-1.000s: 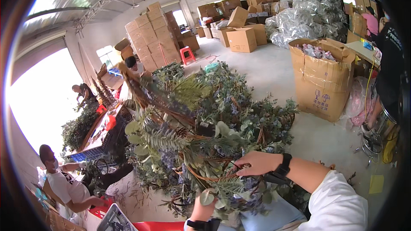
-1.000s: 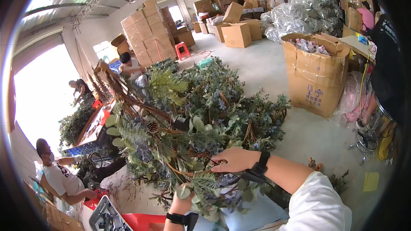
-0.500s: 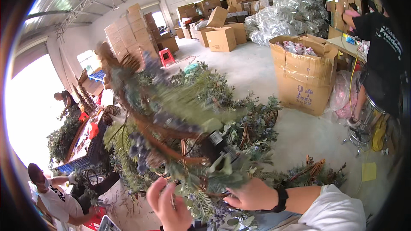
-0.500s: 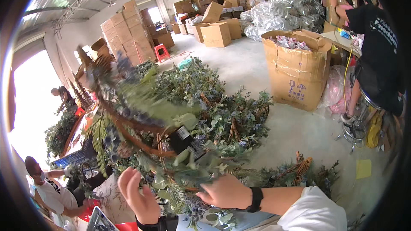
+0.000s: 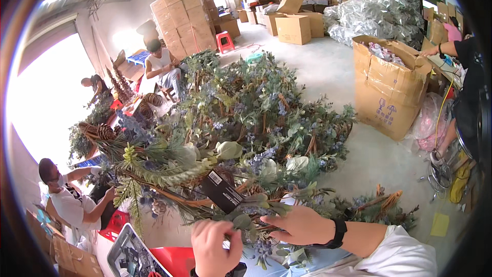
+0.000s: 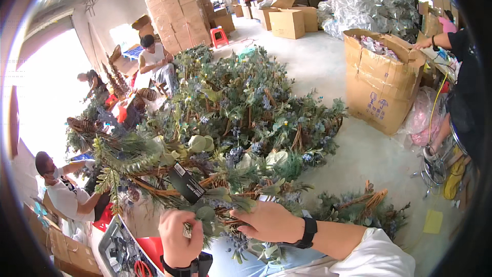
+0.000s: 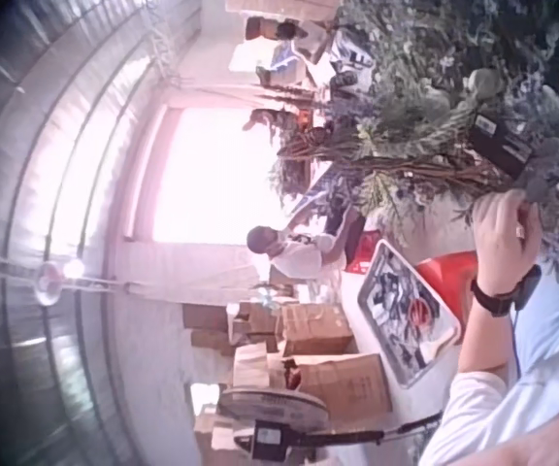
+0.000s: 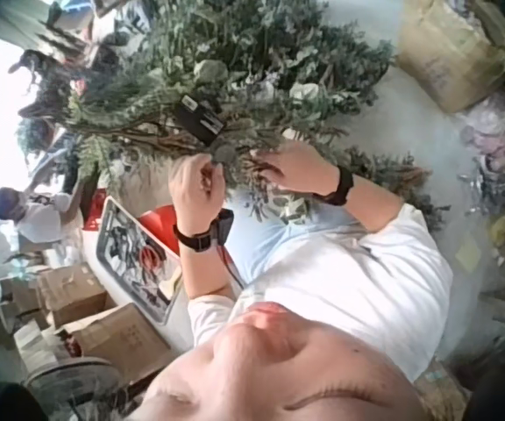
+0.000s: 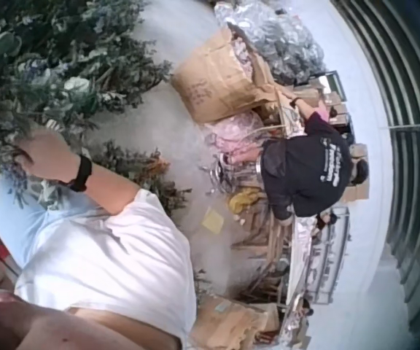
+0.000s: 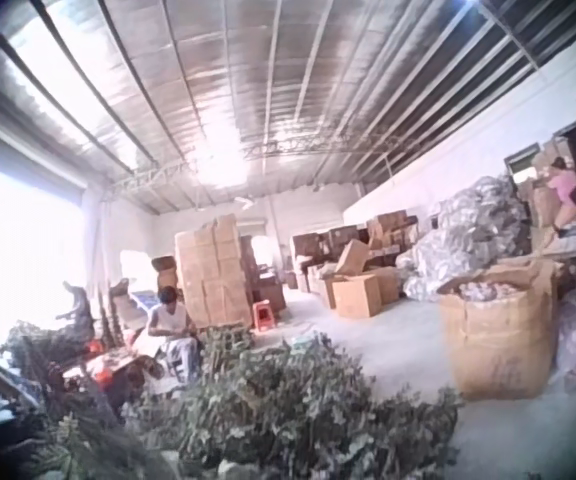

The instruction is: Assembling artificial floral and pine wreaths in a manufacturing workshop.

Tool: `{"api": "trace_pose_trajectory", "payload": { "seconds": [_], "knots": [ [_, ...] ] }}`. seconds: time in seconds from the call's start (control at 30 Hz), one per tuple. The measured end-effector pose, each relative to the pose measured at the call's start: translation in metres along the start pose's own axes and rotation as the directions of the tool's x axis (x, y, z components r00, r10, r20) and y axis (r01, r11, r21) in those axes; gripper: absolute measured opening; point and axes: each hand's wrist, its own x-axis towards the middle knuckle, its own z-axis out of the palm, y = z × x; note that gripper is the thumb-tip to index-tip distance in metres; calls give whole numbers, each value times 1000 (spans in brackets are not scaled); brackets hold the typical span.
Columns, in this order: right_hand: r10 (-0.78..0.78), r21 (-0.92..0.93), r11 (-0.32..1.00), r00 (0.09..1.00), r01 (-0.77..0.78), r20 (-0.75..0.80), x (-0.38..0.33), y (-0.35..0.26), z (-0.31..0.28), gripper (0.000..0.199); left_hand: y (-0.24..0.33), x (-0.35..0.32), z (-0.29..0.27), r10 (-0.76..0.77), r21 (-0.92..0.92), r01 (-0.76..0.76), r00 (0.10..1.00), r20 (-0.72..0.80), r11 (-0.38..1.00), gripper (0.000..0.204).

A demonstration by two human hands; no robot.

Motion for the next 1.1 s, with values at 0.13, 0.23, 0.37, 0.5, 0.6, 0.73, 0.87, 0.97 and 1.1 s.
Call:
{"api": "trace_pose_trajectory", "payload": {
  "seconds": [0.13, 0.23, 0.37, 0.5, 0.6, 0.73, 0.87, 0.97, 1.1],
  "knots": [
    [-59, -60, 997, 997, 57, -42, -4, 3, 13, 46, 10, 9, -7, -389, -81, 384, 920, -50, 920, 54],
    [-50, -97, 994, 998, 45, -43, -8, 0, 6, 49, 8, 20, 1, -310, 109, 316, 948, -71, 942, 62],
    [-64, -107, 992, 998, 65, 10, -9, -3, 5, 53, -2, 14, -4, -191, 283, 191, 981, -27, 940, 56],
    [-136, -117, 984, 990, 131, -38, -10, 0, 7, 56, -3, 12, -7, -188, 255, 200, 980, -71, 946, 35],
    [-139, -118, 984, 989, 133, -46, -13, 2, 5, 58, -6, 8, -10, -97, 408, 114, 993, -61, 906, 24],
    [-56, -125, 990, 998, 58, 19, -18, 5, 3, 61, -13, 17, -13, 45, 413, -48, 999, 18, 910, 11],
    [-74, -75, 995, 995, 69, -65, -25, 8, 2, 65, 1, 35, -14, 52, 379, -46, 999, -8, 924, 13],
    [-86, -95, 993, 989, 74, -124, -25, 9, 2, 68, 6, 50, -13, -8, 371, -16, 998, 62, 929, 15],
    [-79, -76, 995, 989, 70, -125, -30, 7, 0, 69, 20, 61, -18, 6, 432, -63, 991, 132, 900, 18]
  ]
}}
